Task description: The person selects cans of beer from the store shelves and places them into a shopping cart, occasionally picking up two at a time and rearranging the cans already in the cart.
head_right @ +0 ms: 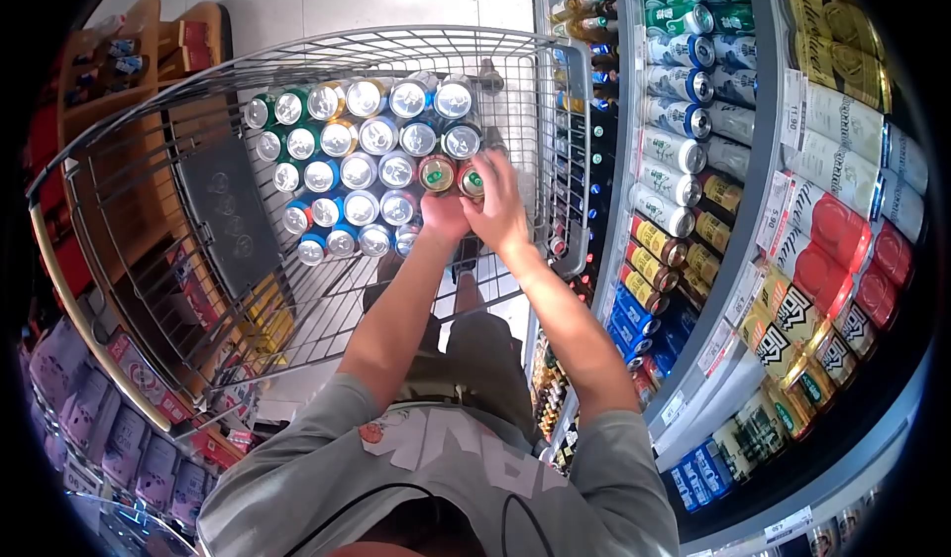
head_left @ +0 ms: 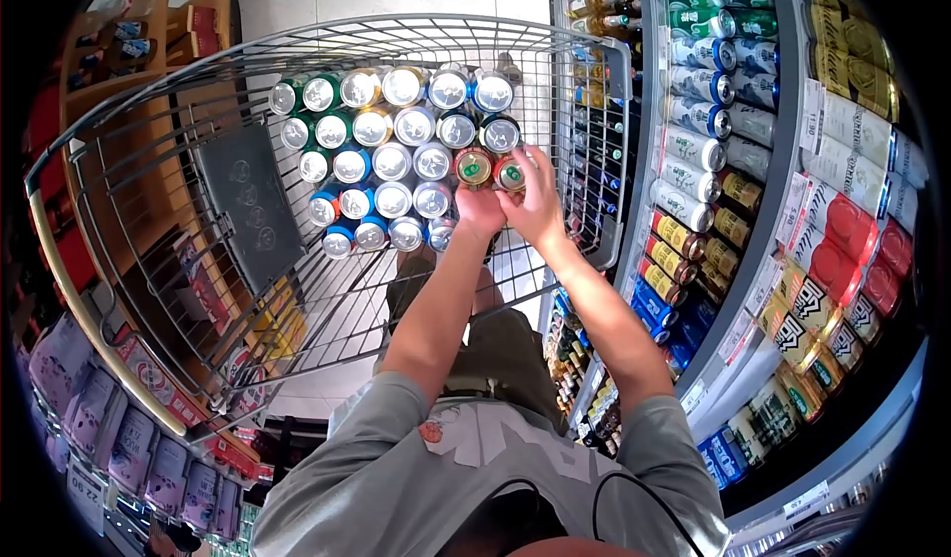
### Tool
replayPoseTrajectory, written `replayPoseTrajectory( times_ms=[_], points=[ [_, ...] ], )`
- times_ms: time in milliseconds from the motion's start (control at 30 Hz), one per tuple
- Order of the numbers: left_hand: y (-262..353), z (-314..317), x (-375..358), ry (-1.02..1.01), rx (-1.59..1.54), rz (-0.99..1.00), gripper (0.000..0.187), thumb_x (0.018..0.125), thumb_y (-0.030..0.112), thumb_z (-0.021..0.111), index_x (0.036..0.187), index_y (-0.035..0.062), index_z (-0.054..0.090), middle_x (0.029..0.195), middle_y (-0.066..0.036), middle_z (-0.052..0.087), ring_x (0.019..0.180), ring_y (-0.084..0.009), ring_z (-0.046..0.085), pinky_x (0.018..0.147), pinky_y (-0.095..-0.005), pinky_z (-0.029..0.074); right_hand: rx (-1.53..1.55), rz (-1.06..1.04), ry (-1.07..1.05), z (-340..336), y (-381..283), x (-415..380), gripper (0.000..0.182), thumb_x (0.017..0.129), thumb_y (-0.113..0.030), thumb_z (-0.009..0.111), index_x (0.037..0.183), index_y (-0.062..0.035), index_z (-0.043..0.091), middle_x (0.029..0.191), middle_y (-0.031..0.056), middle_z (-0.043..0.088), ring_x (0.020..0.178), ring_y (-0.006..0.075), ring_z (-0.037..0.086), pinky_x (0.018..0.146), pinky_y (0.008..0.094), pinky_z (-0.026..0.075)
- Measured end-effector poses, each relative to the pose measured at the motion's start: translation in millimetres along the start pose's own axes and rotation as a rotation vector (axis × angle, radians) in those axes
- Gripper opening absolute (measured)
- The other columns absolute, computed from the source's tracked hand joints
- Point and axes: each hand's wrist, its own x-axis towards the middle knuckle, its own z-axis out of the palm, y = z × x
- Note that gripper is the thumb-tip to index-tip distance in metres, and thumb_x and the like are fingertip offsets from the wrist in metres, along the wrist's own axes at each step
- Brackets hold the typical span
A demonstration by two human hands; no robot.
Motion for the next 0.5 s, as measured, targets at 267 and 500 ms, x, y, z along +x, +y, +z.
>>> replayPoseTrajectory(
  times_ms=[267, 500],
  points=[
    [3.8, -15.6, 15.4, -0.083, -0.089, 0.013, 0.055, 0.099, 0.040, 0.032, 0.141, 0.0073, 0.046, 0.150, -0.017, 0.042, 0.139, -0.0369, 0.038, 0.118, -0.0569, 0.023, 0.142, 0.275, -0.012, 11.3, 13.7, -1.5, 0.076, 0.073, -0.011, 0.079, 0.139, 0.0001, 0.043, 0.135, 0.0247, 0.052, 0.125, 0.0405, 0.052, 0.103, 0.0418, 0.045],
    [6.8, -15.6, 18.1, -0.135, -0.081, -0.004, 0.052, 0.099, 0.037, 0.031, 0.140, 0.0094, 0.048, 0.150, -0.017, 0.042, 0.139, -0.0384, 0.037, 0.116, -0.0621, 0.022, 0.085, 0.335, 0.014, 6.8, 6.6, 3.3, 0.072, 0.076, -0.020, 0.080, 0.138, -0.0035, 0.047, 0.128, 0.0207, 0.061, 0.116, 0.0366, 0.061, 0.095, 0.0400, 0.050]
  ],
)
